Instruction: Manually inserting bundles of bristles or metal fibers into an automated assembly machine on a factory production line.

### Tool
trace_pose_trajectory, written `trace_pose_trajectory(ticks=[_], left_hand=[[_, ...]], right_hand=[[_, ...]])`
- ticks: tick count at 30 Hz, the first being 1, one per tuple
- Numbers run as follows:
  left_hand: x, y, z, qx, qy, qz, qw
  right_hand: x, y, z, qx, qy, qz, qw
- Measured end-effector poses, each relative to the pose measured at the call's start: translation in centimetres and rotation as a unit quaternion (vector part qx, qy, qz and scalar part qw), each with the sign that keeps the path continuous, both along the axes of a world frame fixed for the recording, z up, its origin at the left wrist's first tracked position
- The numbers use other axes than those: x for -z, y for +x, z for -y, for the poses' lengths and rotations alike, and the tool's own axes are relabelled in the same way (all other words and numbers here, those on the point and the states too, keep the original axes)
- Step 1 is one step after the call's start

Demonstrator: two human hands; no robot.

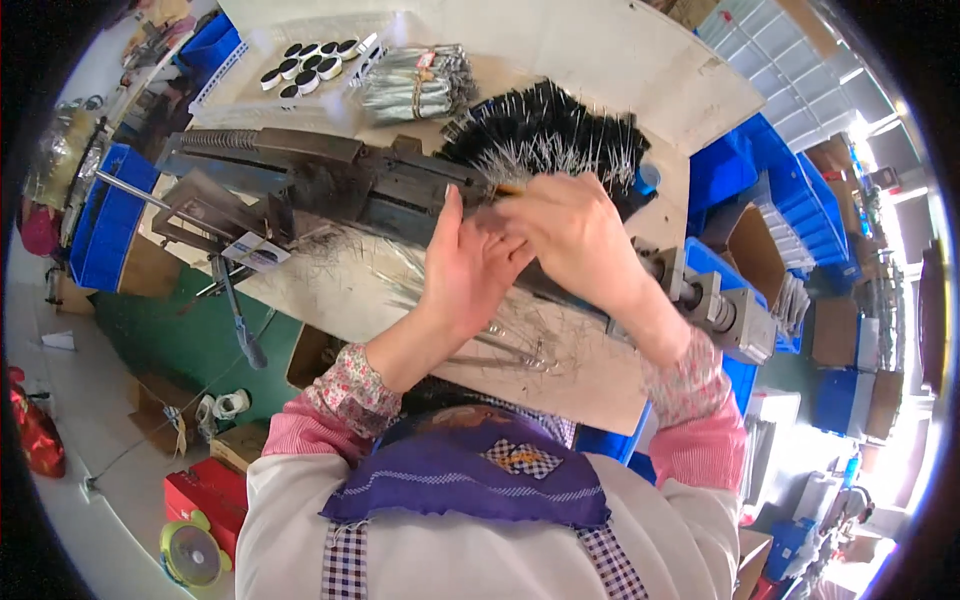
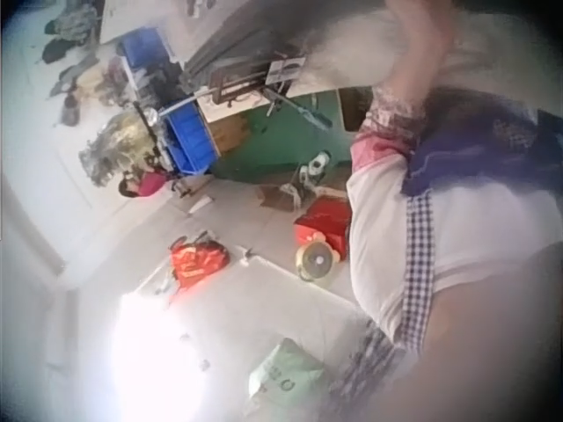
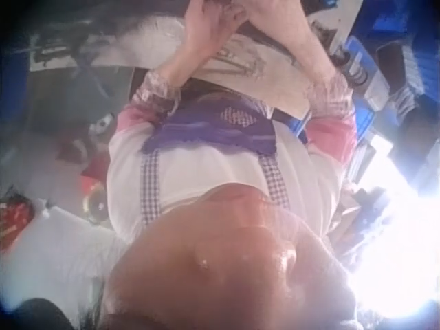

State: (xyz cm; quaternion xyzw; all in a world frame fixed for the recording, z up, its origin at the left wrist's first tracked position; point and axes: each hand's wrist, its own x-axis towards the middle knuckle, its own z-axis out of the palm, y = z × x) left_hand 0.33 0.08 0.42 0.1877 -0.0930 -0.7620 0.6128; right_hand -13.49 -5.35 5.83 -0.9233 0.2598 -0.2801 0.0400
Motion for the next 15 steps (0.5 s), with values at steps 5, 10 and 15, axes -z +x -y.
trace_pose_trajectory(ticks=[5,10,15], left_hand=[[0.6,0.8,0.4,0.011,-0.033,-0.012,0.999],[0.4,1.0,0.0,0.015,-0.046,-0.024,0.999],[-1.5,0.6,0.1,0.006,0.033,0.018,0.999]], right_hand=[[-2.7,-0.3,-0.3,0.158,0.058,0.017,0.986],[-0.8,1.1,-1.4,0.157,0.015,-0.147,0.976],[-0.1,1.3,-1.5,0.119,-0.021,-0.138,0.983]])
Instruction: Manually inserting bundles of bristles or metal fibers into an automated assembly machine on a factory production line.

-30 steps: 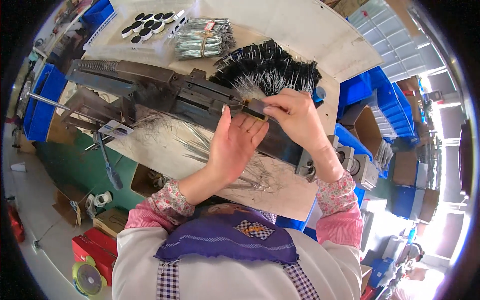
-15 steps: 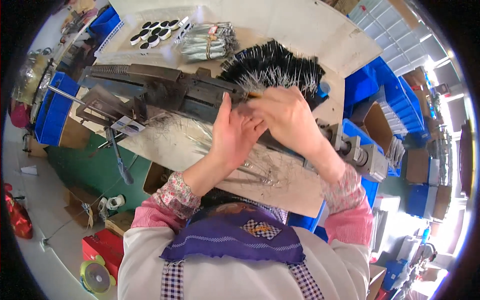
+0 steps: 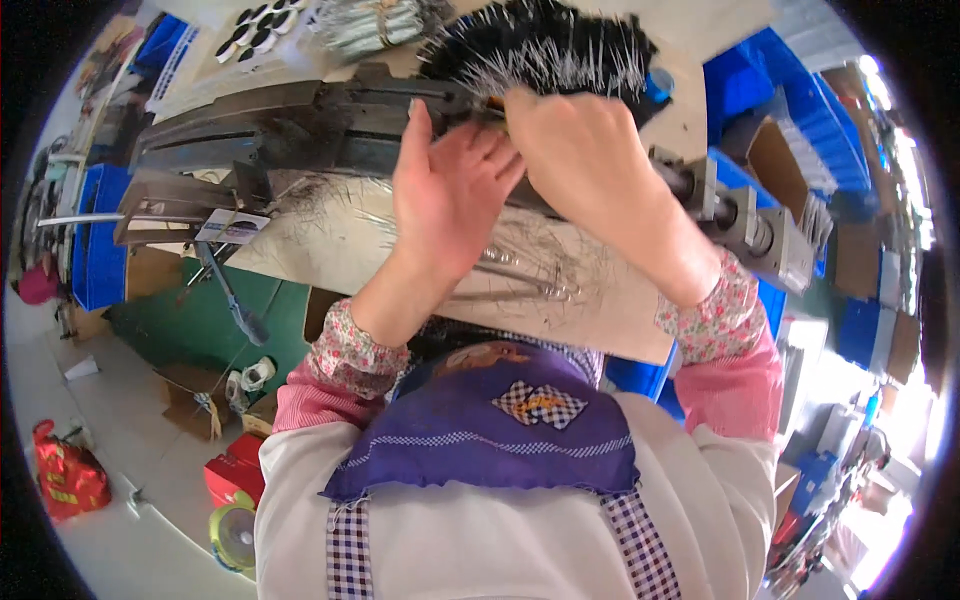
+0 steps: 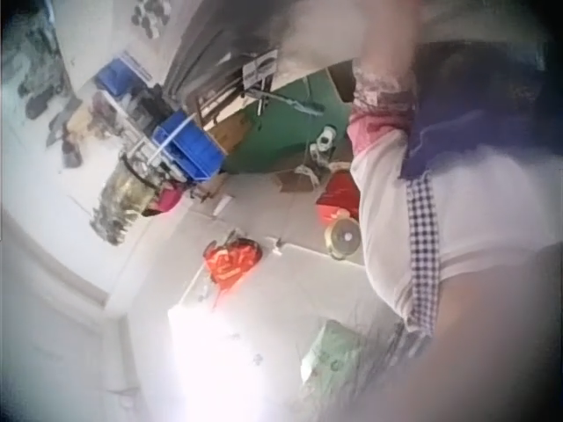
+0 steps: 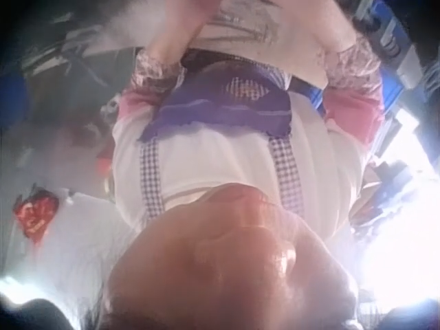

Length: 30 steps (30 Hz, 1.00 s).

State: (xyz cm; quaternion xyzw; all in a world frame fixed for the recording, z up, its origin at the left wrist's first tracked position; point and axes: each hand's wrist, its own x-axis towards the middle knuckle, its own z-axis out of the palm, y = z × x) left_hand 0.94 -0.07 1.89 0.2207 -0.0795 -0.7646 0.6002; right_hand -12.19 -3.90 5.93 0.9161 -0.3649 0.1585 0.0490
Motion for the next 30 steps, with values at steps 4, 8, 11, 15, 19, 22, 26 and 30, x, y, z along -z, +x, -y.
trace_pose_trajectory(ticks=[4,8,11,15,19,22,26,30], left_hand=[[0.8,0.6,0.7,0.037,-0.031,0.051,0.998],[2.6,-0.9,0.1,-0.005,-0.039,0.072,0.997],[4.6,-3.2,-0.9,-0.031,-0.019,0.023,0.999],[5.5,-4.9,-2.2,0.035,0.06,0.174,0.982],[3.2,0.6,-6.9,0.134,-0.145,0.08,0.977],[4.2,8.3,-10.4,-0.101,-0.325,0.746,0.573],[8.1,21.5,-13.8,-0.187,0.029,0.982,-0.026],[8.1,32.8,-19.7,-0.194,0.32,0.898,0.23]], right_hand=[[0.9,-1.3,0.0,0.005,-0.033,0.0,0.999],[2.3,-4.4,-5.1,0.015,0.11,0.083,0.99],[7.3,-7.9,-10.1,0.069,0.32,0.023,0.945],[13.2,-8.9,-11.9,0.09,0.323,0.081,0.939],[14.1,-9.5,-11.6,0.061,0.325,0.112,0.937],[13.1,-10.4,-11.1,0.072,0.398,0.146,0.903],[10.9,-10.4,-10.7,0.082,0.401,0.242,0.88],[9.6,-10.0,-10.6,0.13,0.385,0.287,0.867]])
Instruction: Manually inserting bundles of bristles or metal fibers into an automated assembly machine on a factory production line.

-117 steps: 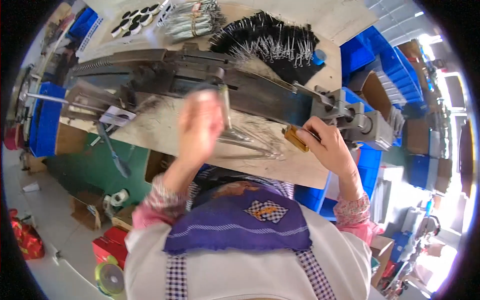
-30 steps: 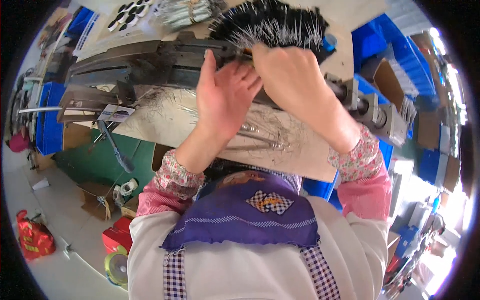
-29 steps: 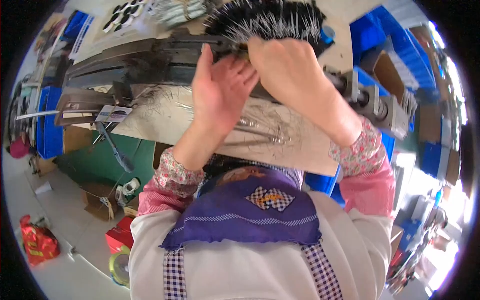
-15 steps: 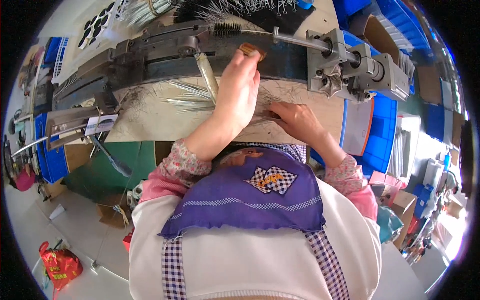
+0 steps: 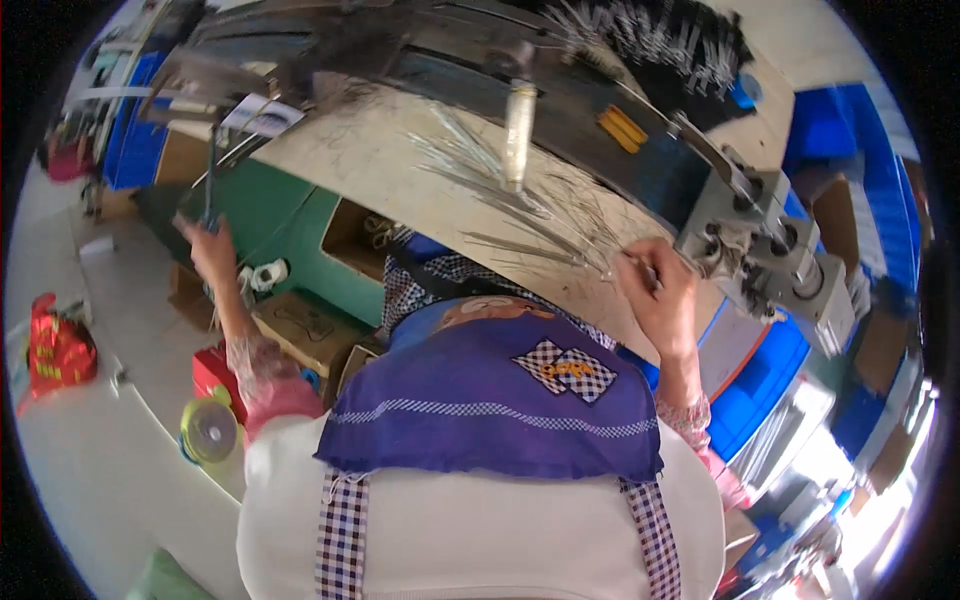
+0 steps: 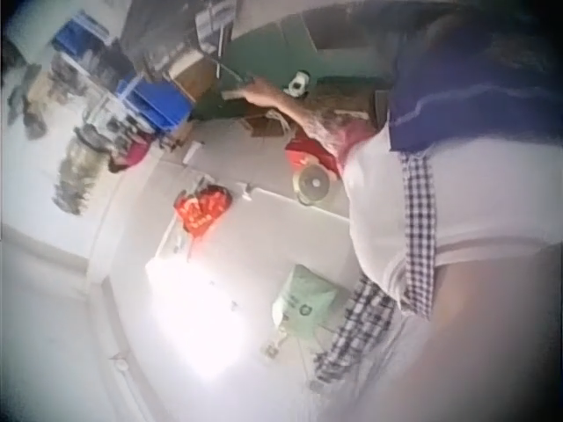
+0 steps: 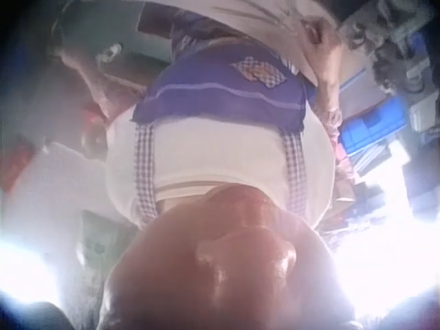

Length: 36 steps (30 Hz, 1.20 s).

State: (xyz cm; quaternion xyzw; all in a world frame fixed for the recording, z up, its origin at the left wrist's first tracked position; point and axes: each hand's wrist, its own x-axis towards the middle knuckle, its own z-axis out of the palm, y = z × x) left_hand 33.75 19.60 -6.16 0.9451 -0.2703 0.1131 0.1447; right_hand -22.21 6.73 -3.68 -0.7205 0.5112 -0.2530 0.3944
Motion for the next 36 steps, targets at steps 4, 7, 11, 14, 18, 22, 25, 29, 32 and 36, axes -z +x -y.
trace_pose_trajectory(ticks=[4,7,11,14,18,22,25,29,32,36], left_hand=[[1.0,-4.1,1.5,0.018,-0.021,-0.014,1.0],[0.5,-11.3,4.3,0.127,-0.075,0.014,0.989],[-6.6,-22.2,8.2,0.531,-0.201,-0.119,0.815],[-10.4,-30.5,9.2,0.698,-0.166,-0.385,0.58],[-10.8,-30.2,11.3,0.62,0.095,-0.674,0.39],[-3.2,-27.1,11.9,0.621,-0.16,-0.475,0.602],[-3.8,-30.6,12.7,0.508,-0.161,-0.652,0.539],[-5.4,-34.3,14.2,0.308,-0.183,-0.774,0.523],[-10.8,-31.8,13.3,0.344,-0.226,-0.88,0.237],[-11.8,-23.2,15.3,0.131,-0.283,-0.949,0.055]], right_hand=[[0.0,-2.3,-1.2,0.153,-0.043,0.061,0.985],[-1.6,-3.3,-1.2,0.257,-0.087,0.164,0.948],[-5.7,-3.1,0.4,0.189,-0.143,0.117,0.964],[-9.2,2.0,1.5,-0.003,-0.189,0.123,0.974],[-12.2,5.6,3.2,-0.04,-0.257,0.077,0.963],[-11.8,3.8,7.6,-0.021,-0.291,-0.055,0.955],[-9.8,4.2,9.7,-0.115,-0.329,-0.108,0.931],[-7.9,5.1,11.1,-0.159,-0.398,-0.148,0.891],[-7.5,6.2,11.0,-0.152,-0.404,-0.189,0.882],[-7.4,6.0,11.0,-0.128,-0.389,-0.198,0.89]])
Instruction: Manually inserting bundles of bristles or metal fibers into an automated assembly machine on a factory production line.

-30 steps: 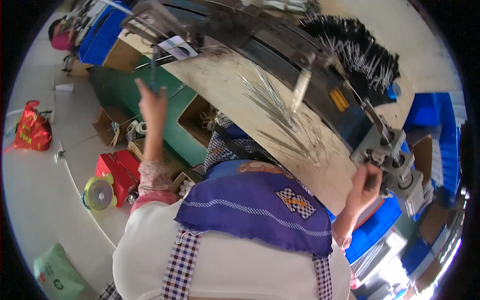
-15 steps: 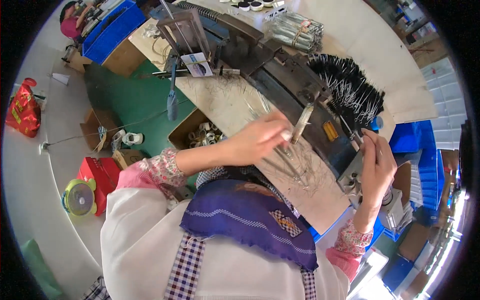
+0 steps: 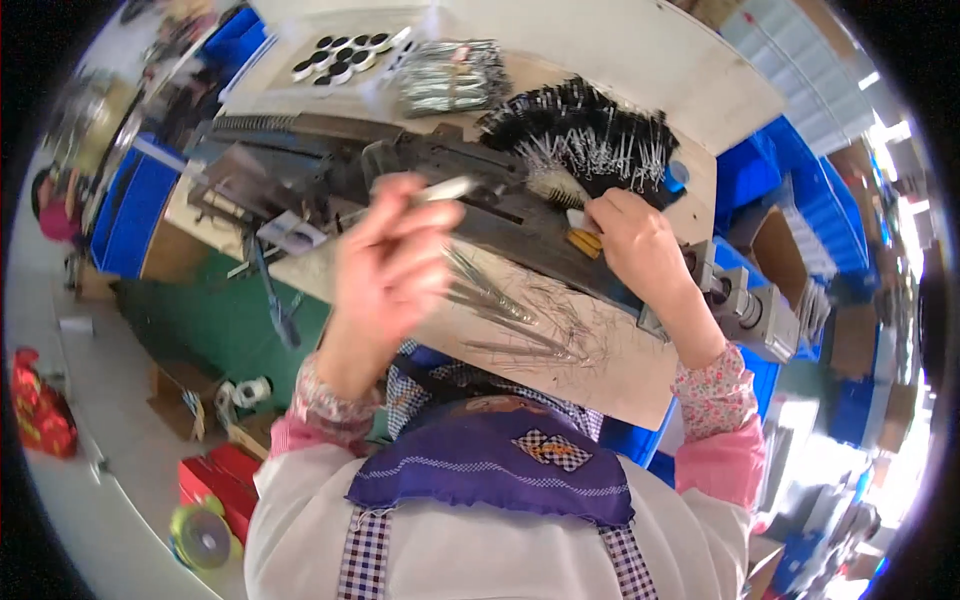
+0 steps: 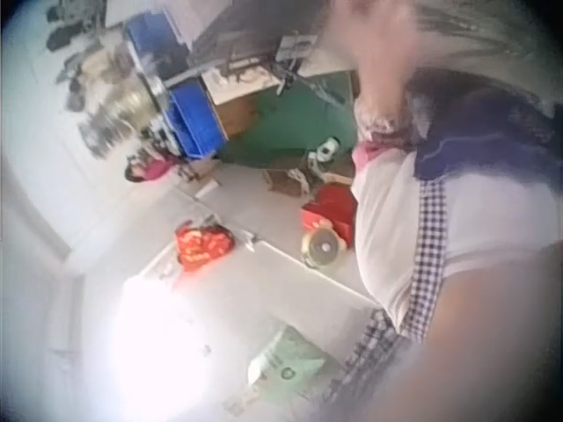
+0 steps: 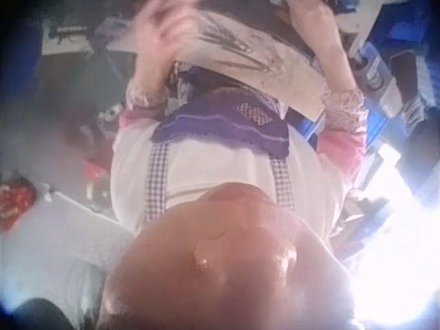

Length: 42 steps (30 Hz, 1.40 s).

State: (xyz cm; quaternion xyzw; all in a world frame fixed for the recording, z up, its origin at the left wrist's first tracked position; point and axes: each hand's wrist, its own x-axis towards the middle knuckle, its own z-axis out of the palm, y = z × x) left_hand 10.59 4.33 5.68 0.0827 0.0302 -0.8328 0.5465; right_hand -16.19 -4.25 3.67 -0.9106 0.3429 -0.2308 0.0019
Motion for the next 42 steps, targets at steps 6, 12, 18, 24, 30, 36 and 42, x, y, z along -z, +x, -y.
trace_pose_trajectory(ticks=[6,12,18,24,30,36,42], left_hand=[[6.1,3.2,-5.8,-0.106,-0.206,0.424,0.876],[7.2,-6.3,-3.3,0.12,-0.329,0.595,0.724],[9.3,-5.3,-1.3,0.142,-0.341,0.676,0.637],[5.4,-11.3,8.3,0.081,-0.409,0.748,0.517],[3.1,-8.3,7.4,-0.09,-0.46,0.877,0.102],[3.0,-3.6,4.9,-0.419,-0.439,0.772,0.19],[10.7,-3.0,-0.1,0.03,-0.007,0.137,0.99]], right_hand=[[-1.7,3.3,4.1,0.019,0.11,0.014,0.994],[2.7,10.6,13.2,0.114,0.234,-0.204,0.944],[-4.2,3.2,8.2,-0.031,0.084,-0.066,0.994],[-4.3,-4.0,3.6,-0.029,0.226,0.005,0.974],[-0.4,-0.4,2.7,-0.107,0.005,0.03,0.994],[0.7,2.3,3.6,-0.114,0.055,0.186,0.974],[2.4,4.2,4.4,-0.072,0.122,0.148,0.979]])
